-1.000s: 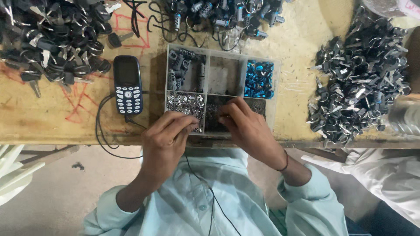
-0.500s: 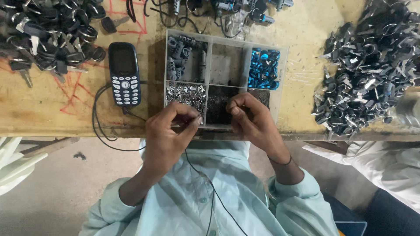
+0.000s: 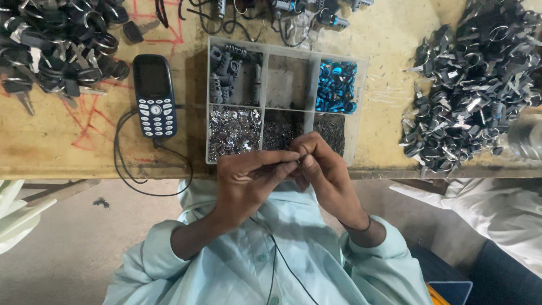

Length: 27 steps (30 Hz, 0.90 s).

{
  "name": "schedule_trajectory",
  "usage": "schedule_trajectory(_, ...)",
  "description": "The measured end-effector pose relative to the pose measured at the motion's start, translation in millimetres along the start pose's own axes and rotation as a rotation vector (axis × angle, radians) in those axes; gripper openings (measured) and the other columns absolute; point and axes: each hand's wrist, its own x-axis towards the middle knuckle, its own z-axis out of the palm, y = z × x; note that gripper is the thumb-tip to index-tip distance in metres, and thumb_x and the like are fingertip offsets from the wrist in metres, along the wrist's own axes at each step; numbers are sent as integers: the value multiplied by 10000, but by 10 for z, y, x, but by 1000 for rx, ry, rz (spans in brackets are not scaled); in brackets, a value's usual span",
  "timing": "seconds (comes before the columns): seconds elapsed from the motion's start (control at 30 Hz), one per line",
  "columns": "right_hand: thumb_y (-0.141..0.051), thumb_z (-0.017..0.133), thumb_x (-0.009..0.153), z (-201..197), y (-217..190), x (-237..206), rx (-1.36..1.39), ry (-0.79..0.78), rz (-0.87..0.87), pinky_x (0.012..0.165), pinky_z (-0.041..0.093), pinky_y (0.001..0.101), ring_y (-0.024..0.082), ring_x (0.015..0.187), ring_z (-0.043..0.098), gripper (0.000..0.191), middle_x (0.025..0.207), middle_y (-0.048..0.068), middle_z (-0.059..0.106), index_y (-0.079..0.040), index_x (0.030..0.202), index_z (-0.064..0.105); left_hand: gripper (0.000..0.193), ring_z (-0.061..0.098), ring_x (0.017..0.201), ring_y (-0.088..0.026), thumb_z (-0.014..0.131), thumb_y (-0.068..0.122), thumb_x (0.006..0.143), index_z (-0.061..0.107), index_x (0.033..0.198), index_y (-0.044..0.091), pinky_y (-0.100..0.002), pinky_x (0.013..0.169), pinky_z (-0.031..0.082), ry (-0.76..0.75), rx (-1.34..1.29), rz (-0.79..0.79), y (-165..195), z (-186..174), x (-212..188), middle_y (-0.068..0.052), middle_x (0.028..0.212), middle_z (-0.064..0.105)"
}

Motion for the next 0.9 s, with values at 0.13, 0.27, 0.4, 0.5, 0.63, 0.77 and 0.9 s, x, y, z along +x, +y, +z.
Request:
schedule_trajectory(0.13,-240,483,1127,20,35,-20,-74,38,-23,683,475,229,63,807,522,223,1085,26,510,-22,1112,529,140,787,865,-146,730,1,978,762,1114,10,-260,767,663,23,159,92,-6,17,-30,-106,956,795)
schedule_trajectory(0.27,-92,545,1092,95,52,-44,-481,192,-262,721,514,253,91,846,572,70,1065,60,547,-24,1089,527,227,782,872,-140,719,9,971,723,1197,7,-258,772,648,44,285,118,28,43,-89,-101,991,793)
schedule_trajectory(0.4,-6,616,1035,133,43,-13,-786,259,-492,797,539,307,169,927,603,116,1031,106,569,-15,1107,525,155,793,874,-133,711,-1,976,733,1130,5,-256,752,659,78,369,87,2,37,-29,-73,967,793)
schedule_trajectory(0.5,10,594,1047,117,27,66,-555,228,-202,737,525,301,148,838,592,78,992,115,561,-4,1097,535,92,727,788,-95,677,2,993,707,1077,-18,-255,709,648,-44,-28,-182,-48,-75,94,-31,923,729)
schedule_trajectory(0.63,-43,625,1008,-31,-100,135,-133,75,29,656,517,287,133,801,604,213,999,70,587,-70,1183,507,86,692,676,-61,709,10,912,712,995,-11,-226,599,609,-72,-1,-273,-62,-176,99,-18,787,717)
schedule_trajectory(0.77,-130,683,968,-290,-320,114,-1114,70,-142,676,517,386,257,805,668,123,925,74,634,-84,1058,613,67,660,654,-39,733,19,907,738,964,-17,-206,562,568,-43,158,-172,-37,-172,56,-24,789,712)
schedule_trajectory(0.9,-167,718,859,-440,-342,129,-1511,0,-12,636,490,468,338,816,674,185,917,115,647,-74,994,632,80,672,649,-30,735,26,897,742,966,-13,-199,564,577,-57,221,-175,-37,-134,110,-13,778,727)
